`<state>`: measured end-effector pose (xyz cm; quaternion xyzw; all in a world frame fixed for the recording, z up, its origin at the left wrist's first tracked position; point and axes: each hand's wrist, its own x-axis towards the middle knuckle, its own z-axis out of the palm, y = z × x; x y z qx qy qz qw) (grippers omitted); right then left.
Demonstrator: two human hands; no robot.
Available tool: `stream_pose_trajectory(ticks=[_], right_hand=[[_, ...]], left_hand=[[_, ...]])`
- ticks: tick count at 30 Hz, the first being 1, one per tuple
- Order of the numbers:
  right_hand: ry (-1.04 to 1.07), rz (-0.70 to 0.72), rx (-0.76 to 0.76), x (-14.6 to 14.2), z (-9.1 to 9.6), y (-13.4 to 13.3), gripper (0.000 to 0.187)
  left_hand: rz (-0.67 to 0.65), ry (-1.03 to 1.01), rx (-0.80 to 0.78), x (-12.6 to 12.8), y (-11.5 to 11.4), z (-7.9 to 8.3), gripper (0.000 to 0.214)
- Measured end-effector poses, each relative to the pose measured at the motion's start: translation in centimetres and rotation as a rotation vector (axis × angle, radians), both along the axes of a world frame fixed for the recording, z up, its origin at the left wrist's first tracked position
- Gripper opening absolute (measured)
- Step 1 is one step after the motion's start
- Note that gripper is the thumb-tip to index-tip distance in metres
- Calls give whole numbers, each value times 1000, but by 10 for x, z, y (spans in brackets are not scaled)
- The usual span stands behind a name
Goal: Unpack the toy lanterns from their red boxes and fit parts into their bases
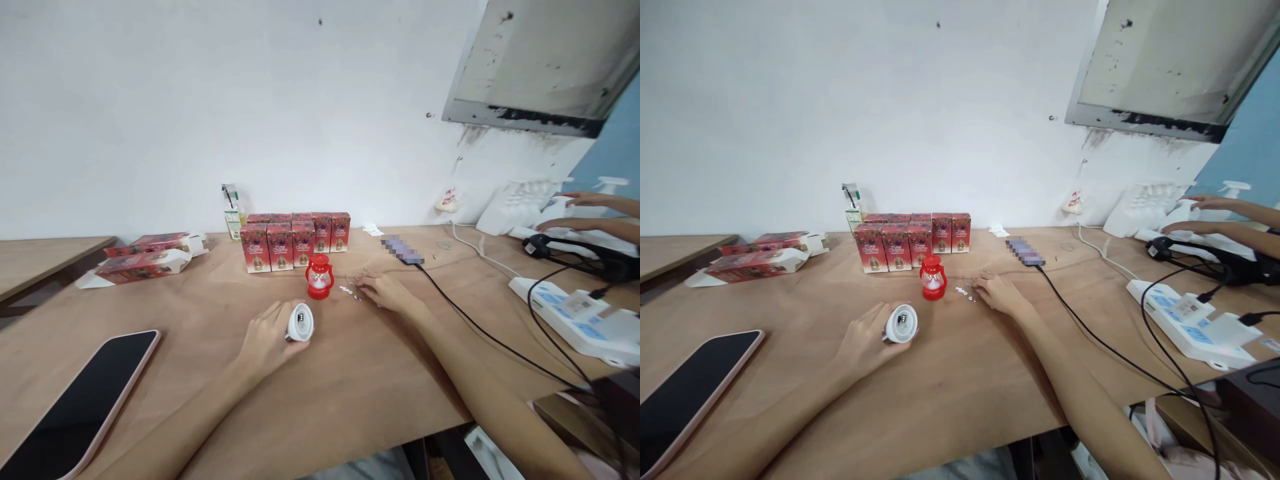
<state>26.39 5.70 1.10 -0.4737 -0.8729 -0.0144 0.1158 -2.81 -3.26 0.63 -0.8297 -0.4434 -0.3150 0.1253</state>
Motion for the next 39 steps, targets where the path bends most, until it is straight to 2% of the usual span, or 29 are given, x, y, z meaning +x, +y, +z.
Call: stream_pose_trajectory(ticks=[5, 12, 16, 19, 28, 33, 39], right_hand=[[-7, -27, -8, 1, -2, 7, 27], [3, -30, 42, 3, -3, 10, 32], [68, 77, 162, -5, -2, 6, 36], [45, 136, 167, -13, -1, 2, 38], [-130, 14, 84, -29, -2, -2, 45], [-78, 13, 132, -30, 3, -3, 49], [-50, 9, 126, -28, -1, -2, 39]], left_hand=[[-7, 0, -51, 0, 0, 2, 35], [-18, -15, -46, 0, 0, 2, 35], [-7, -5, -46, 0, -1, 2, 35], [1, -1, -49, 0, -1, 3, 35], [-11, 16, -54, -1, 0, 2, 36], [3, 11, -80, -1, 1, 1, 37], [-13, 14, -76, -2, 1, 0, 37]])
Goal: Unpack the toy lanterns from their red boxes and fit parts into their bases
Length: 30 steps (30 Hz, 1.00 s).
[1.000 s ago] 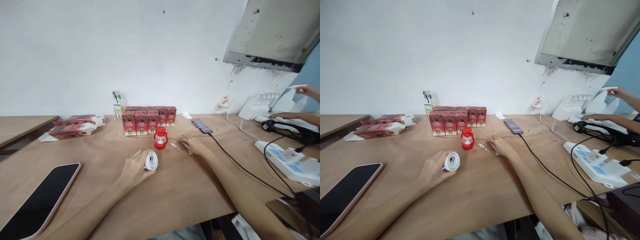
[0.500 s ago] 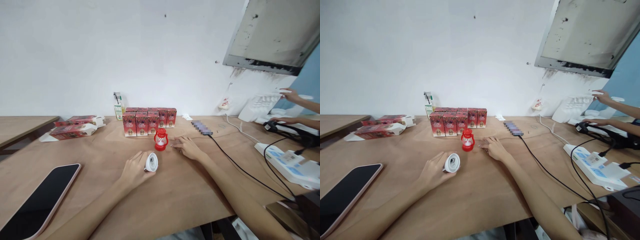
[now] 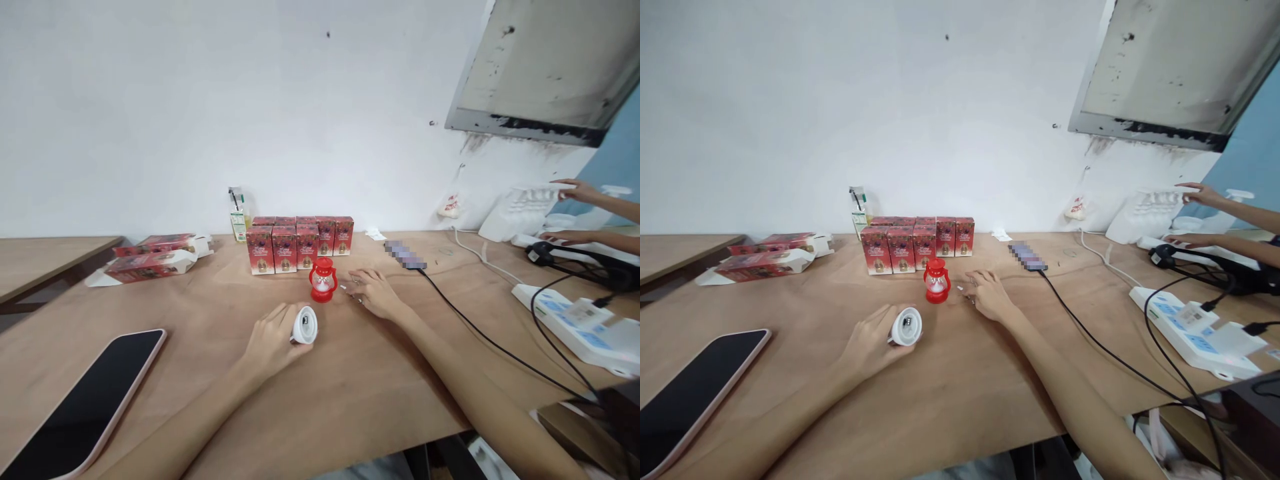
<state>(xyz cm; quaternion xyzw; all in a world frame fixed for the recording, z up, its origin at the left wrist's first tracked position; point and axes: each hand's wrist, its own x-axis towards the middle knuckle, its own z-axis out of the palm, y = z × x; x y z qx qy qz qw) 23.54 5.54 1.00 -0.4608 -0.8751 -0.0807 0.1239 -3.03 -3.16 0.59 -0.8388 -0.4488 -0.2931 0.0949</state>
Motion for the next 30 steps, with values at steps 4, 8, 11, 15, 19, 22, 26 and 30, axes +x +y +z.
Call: stream_pose_trajectory(ticks=[4, 8, 11, 15, 19, 22, 26, 30], right_hand=[[-26, -54, -12, -3, -4, 0, 42], [23, -41, 45, -3, -2, -1, 41], [73, -27, 64, -2, 1, -3, 38], [89, -43, 50, -4, -1, -3, 31], [60, -72, 38, -3, -5, -2, 32], [51, -67, 65, 0, -4, -2, 39], [131, -75, 90, 4, 1, -4, 35], [156, -68, 42, 6, 2, -5, 35]], left_hand=[[-3, -6, 14, 0, 0, -1, 36], [-4, -3, 37, 1, 0, 0, 36], [-10, -1, 29, 1, 0, 1, 36], [-11, -1, 33, 1, -1, 2, 36], [-9, 11, 41, 1, -2, 2, 36], [-5, 8, 32, 1, -1, 2, 37], [-5, 5, 1, 1, -1, 2, 37], [4, 7, -12, 1, -1, 1, 36]])
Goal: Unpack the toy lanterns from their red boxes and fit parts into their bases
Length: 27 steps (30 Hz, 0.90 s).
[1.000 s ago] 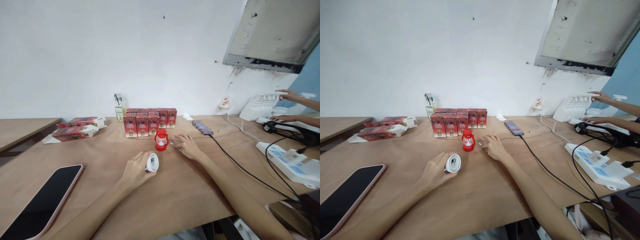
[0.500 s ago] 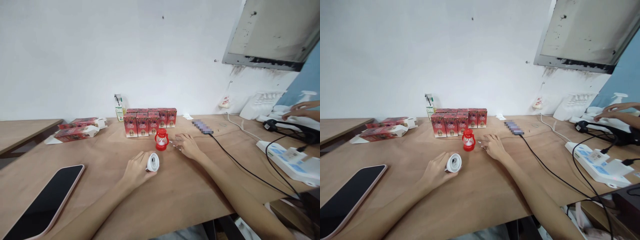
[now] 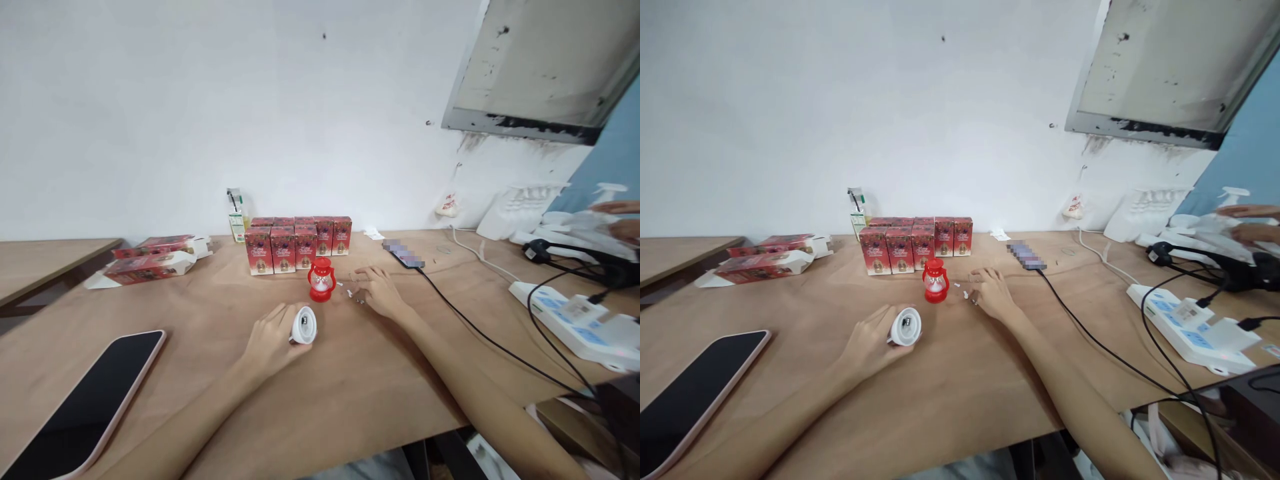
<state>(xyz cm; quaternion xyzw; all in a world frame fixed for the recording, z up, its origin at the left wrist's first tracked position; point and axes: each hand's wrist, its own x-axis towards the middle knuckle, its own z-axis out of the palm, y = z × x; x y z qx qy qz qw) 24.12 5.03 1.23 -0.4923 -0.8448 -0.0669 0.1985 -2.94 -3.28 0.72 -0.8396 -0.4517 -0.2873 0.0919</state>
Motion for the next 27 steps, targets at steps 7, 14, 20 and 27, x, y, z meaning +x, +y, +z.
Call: stream_pose_trajectory(ticks=[7, 14, 20, 27], right_hand=[[23, 13, -69, 0, 1, -1, 36], [-43, -11, -95, 0, -2, -1, 41], [-8, -8, -14, 0, -4, -1, 45], [11, 4, -62, -1, -1, -1, 37]], left_hand=[[-11, 1, 18, 1, 0, 0, 35], [-28, 4, 33, 1, -2, 3, 35], [-12, 4, 52, 3, -2, 2, 33], [-14, 7, 46, 3, -3, 3, 33]])
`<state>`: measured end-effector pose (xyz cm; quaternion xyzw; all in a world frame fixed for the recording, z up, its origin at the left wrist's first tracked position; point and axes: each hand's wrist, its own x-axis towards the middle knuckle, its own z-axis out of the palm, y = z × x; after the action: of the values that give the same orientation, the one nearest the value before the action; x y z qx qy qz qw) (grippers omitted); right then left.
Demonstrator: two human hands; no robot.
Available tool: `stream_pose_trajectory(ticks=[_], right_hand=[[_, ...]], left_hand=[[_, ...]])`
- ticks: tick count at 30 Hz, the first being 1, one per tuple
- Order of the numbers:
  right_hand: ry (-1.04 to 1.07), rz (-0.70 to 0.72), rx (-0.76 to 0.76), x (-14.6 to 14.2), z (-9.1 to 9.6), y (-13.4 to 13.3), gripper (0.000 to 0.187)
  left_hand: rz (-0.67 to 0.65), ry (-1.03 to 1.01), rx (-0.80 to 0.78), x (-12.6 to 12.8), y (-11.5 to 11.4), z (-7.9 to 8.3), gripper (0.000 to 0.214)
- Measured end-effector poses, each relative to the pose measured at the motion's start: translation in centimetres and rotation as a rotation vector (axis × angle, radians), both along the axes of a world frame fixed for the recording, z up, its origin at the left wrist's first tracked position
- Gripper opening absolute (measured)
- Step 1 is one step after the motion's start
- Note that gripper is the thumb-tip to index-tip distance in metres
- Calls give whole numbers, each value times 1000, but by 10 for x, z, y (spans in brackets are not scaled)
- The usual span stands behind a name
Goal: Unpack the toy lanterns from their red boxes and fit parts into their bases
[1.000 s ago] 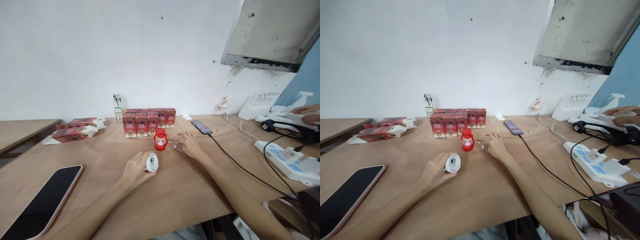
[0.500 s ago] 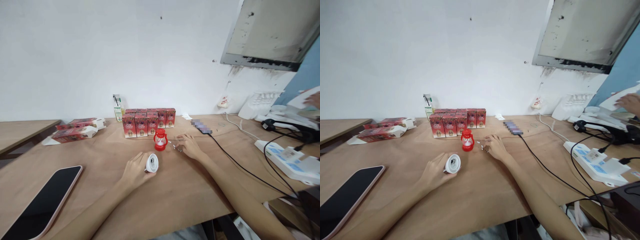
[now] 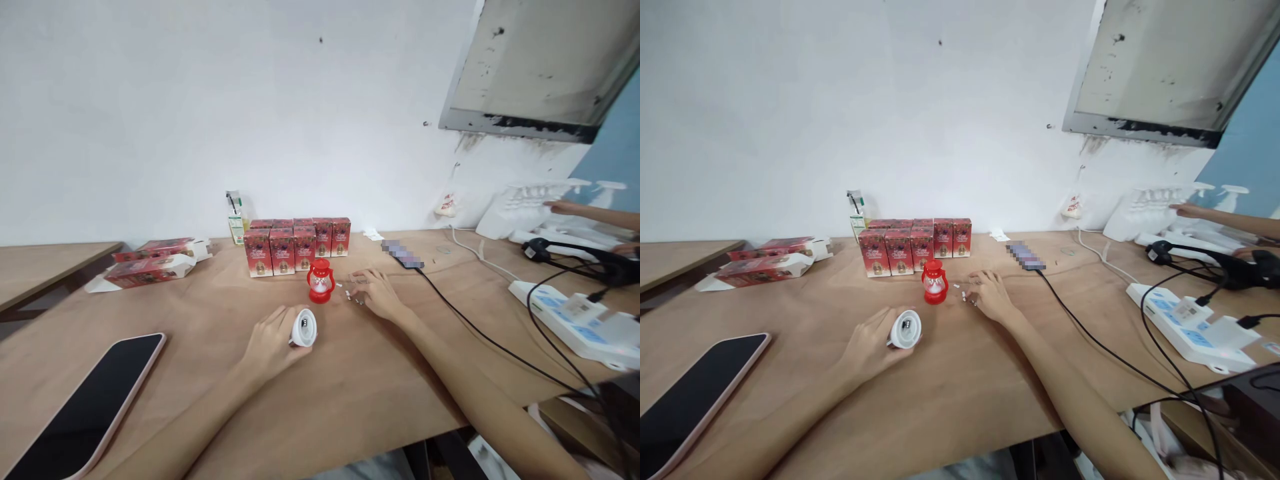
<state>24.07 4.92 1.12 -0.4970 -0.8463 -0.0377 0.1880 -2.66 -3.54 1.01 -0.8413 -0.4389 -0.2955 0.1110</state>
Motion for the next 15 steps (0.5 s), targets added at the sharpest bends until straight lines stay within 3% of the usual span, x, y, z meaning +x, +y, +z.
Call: stream_pose_trajectory(ticks=[8, 15], right_hand=[[-67, -10, 14, -2, -6, 0, 34], [-1, 38, 63, -5, -5, -2, 34]], left_hand=[[11, 10, -18, 0, -1, 1, 34], [-1, 1, -17, 0, 0, 0, 33]])
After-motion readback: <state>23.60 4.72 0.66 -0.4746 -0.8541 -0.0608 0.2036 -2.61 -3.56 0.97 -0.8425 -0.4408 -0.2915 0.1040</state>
